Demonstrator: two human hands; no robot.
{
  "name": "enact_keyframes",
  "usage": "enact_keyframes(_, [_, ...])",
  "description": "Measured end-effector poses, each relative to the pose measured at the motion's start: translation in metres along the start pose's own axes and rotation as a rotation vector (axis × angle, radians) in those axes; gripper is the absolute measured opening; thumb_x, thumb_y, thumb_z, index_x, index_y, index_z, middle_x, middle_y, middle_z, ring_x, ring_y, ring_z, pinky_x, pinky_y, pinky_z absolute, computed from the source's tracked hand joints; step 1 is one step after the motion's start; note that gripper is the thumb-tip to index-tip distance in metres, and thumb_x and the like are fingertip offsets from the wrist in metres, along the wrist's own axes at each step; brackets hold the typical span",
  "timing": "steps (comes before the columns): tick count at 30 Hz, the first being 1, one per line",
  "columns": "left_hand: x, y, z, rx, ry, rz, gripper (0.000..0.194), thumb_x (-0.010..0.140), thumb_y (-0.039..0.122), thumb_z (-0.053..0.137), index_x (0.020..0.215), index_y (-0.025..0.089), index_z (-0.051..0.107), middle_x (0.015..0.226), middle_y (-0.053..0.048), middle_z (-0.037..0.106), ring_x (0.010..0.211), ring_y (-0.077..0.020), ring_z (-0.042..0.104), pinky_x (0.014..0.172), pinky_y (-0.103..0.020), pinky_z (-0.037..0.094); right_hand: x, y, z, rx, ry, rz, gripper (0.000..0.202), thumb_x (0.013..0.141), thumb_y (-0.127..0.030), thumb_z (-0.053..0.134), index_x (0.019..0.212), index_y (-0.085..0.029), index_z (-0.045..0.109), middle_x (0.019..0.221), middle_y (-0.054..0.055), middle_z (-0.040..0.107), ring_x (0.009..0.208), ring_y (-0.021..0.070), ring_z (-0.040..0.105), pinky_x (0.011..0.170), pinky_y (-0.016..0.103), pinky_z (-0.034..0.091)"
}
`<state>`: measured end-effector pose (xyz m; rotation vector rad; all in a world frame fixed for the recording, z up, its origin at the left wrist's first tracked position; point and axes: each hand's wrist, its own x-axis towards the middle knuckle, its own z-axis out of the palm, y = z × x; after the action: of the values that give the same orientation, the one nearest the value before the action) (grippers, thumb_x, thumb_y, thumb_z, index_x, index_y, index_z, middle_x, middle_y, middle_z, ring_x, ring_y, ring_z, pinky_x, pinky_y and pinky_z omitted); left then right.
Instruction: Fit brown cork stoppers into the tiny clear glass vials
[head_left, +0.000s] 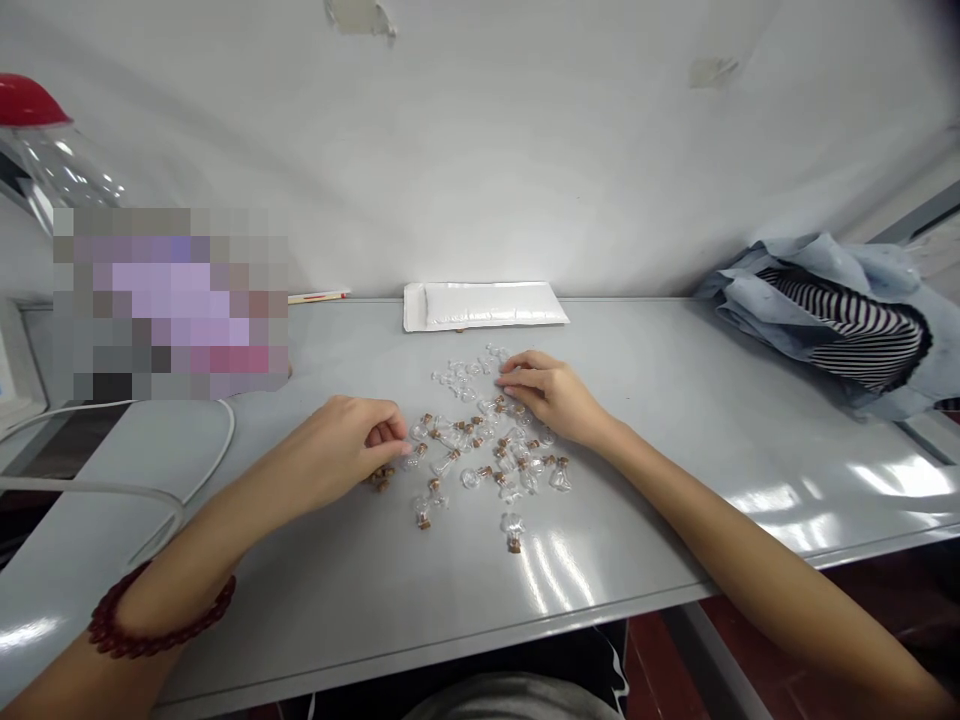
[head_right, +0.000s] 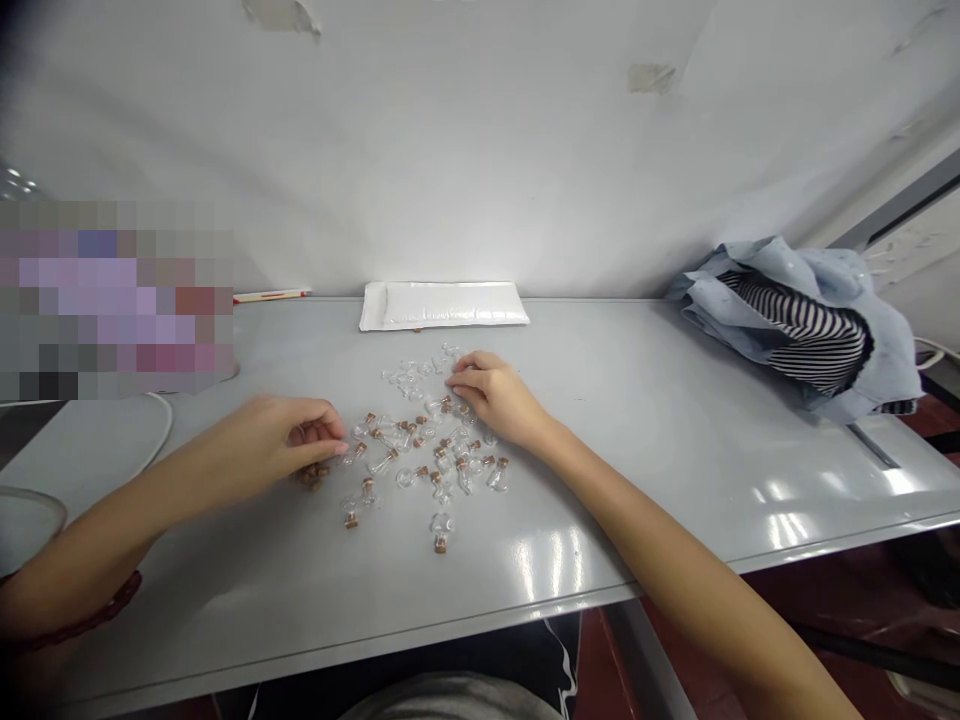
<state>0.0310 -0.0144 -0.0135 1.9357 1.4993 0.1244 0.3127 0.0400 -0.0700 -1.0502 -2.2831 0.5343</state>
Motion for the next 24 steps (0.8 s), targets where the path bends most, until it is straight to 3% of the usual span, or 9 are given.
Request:
enact_keyframes(6, [-0.003,0.005,-0.001,-0.038,0.111,0.006,0.024,0.083,0.041,0.056,0.077,0.021,0.068,0.069,-0.001,0.071,0.06,-0.018,0.065,0.057,-0.028,0.046,-0.001,-0.002,-0.007,0.031,0.01,0.098,0.024,0.093,-0.018,0.051,0.101,-0.017,0.074,0.1,0.01,0.066,0.08,0.0185,0.063,0.076,0.037,0.052])
enact_keyframes(9, [-0.004,0.01,0.0,-0.105,0.194,0.031,0.024,0.083,0.043,0.059,0.077,0.022,0.069,0.07,0.0,0.071,0.056,-0.0155,0.062,0.053,-0.026,0.045,-0.001,-0.012,-0.018,0.261,0.068,0.238,0.023,0.092,-0.023,0.055,0.11,-0.02,0.071,0.104,0.009,0.069,0.087,0.0191,0.064,0.08,0.038,0.052])
enact_keyframes(13, [-0.006,0.02,0.011,-0.182,0.323,0.245,0.015,0.085,0.034,0.065,0.077,0.022,0.069,0.076,0.001,0.072,0.064,-0.013,0.063,0.056,-0.022,0.046,-0.003,-0.03,-0.025,0.689,0.118,0.375,0.02,0.092,-0.03,0.061,0.108,-0.023,0.07,0.089,0.002,0.074,0.085,0.0155,0.068,0.087,0.036,0.052])
enact_keyframes(16, [-0.007,0.027,0.026,-0.189,0.419,0.426,0.01,0.087,0.026,0.066,0.079,0.021,0.067,0.077,0.002,0.07,0.067,-0.0106,0.062,0.058,-0.019,0.046,-0.006,-0.047,-0.02,0.918,0.052,0.453,0.014,0.09,-0.033,0.066,0.1,-0.023,0.069,0.089,0.002,0.077,0.082,0.0141,0.07,0.084,0.033,0.053])
enact_keyframes(19, [-0.008,0.031,0.038,-0.181,0.506,0.548,0.008,0.089,0.021,0.067,0.081,0.02,0.064,0.079,0.003,0.07,0.067,-0.0084,0.061,0.061,-0.017,0.046,-0.009,-0.064,-0.012,0.991,-0.04,0.491,0.013,0.088,-0.031,0.068,0.094,-0.02,0.069,0.084,0.003,0.077,0.078,0.0144,0.071,0.076,0.03,0.054])
enact_keyframes(24, [-0.011,0.033,0.044,-0.202,0.51,0.586,0.01,0.093,0.024,0.063,0.083,0.022,0.063,0.082,0.001,0.071,0.072,-0.0103,0.064,0.065,-0.02,0.049,-0.013,-0.076,-0.005,1.03,-0.158,0.408,0.015,0.086,-0.03,0.07,0.093,-0.017,0.073,0.07,0.001,0.071,0.065,0.0116,0.065,0.067,0.028,0.053])
